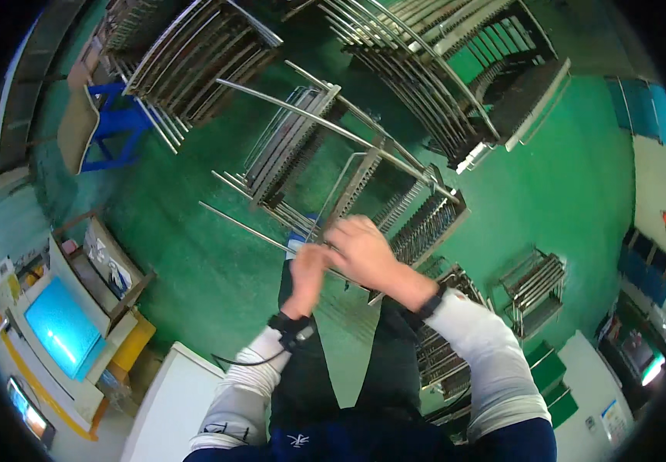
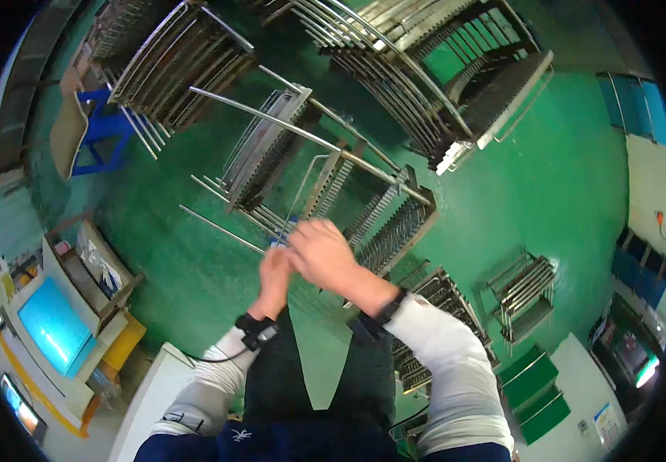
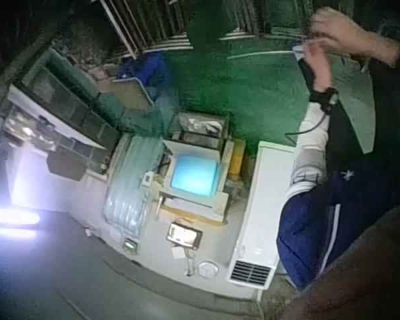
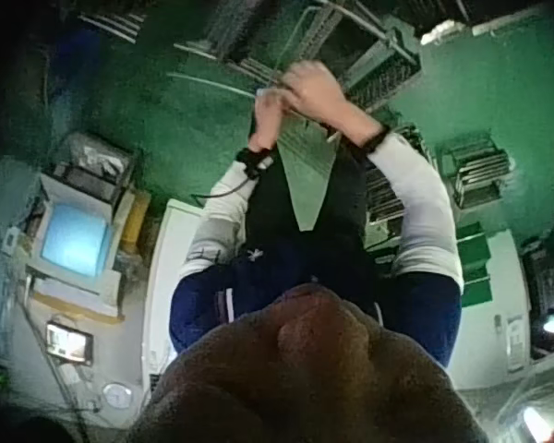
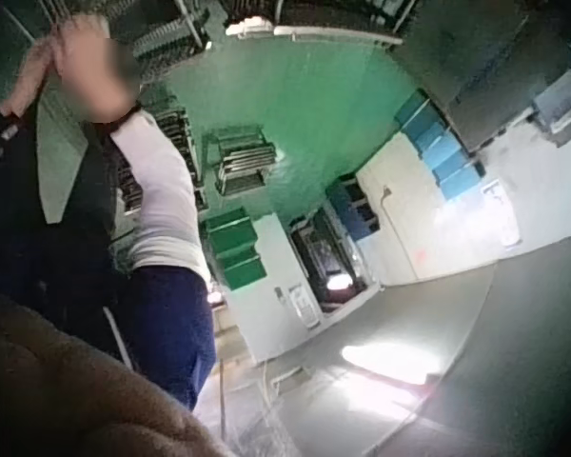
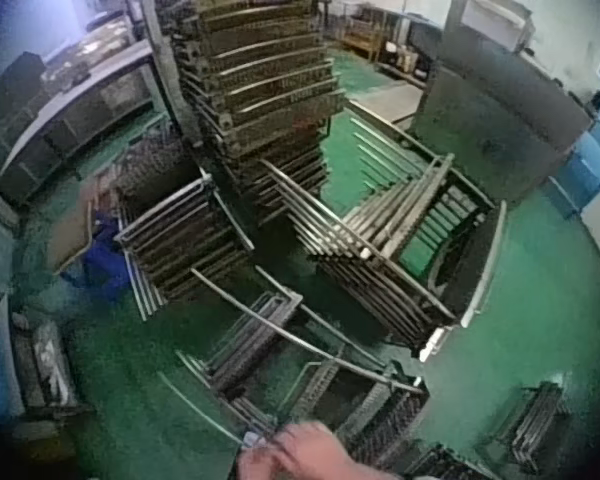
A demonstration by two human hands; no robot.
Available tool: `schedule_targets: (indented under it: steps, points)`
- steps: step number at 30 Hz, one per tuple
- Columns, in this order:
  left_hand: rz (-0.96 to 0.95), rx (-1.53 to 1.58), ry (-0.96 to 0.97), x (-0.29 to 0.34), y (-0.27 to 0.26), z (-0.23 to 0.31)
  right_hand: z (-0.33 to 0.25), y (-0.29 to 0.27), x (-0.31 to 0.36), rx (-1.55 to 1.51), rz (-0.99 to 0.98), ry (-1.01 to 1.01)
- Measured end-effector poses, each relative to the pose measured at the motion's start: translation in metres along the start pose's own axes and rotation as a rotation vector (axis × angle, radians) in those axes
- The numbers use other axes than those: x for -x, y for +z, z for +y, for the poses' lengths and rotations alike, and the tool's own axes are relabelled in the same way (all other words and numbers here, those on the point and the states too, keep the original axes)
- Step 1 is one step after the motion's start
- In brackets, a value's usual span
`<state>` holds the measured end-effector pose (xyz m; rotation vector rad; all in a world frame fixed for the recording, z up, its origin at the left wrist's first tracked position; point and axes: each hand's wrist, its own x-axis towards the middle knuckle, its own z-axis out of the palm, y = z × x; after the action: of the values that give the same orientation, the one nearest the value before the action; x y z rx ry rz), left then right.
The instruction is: The person is moving metal frames from one stack to another on the floor of a fabrication facility.
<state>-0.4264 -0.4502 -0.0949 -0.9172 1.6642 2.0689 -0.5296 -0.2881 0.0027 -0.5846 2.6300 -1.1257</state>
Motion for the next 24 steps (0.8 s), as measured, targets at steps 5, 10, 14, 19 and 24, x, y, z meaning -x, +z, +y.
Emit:
schedule_targets:
  steps: [5,10,14,19,24]
  points:
    - [-0.026,-0.706,0.457,-0.061,-0.013,0.032,0.028,-0.030,0.150,-0.095,0.191,0.994]
    - [-0.346,-0.760,0.152,-0.078,0.019,0.048,0.075,0.031,0.188,-0.244,0.455,1.254]
    - [-0.315,-0.742,0.315,-0.063,0.039,0.079,0.073,0.046,0.175,-0.034,0.454,1.212]
    - [-0.239,-0.868,0.505,-0.073,0.064,0.151,0.059,0.026,0.192,-0.341,0.538,1.290]
    - [-0.187,-0.971,0.509,-0.114,0.046,0.156,0.097,0.058,0.185,-0.346,0.551,1.257]
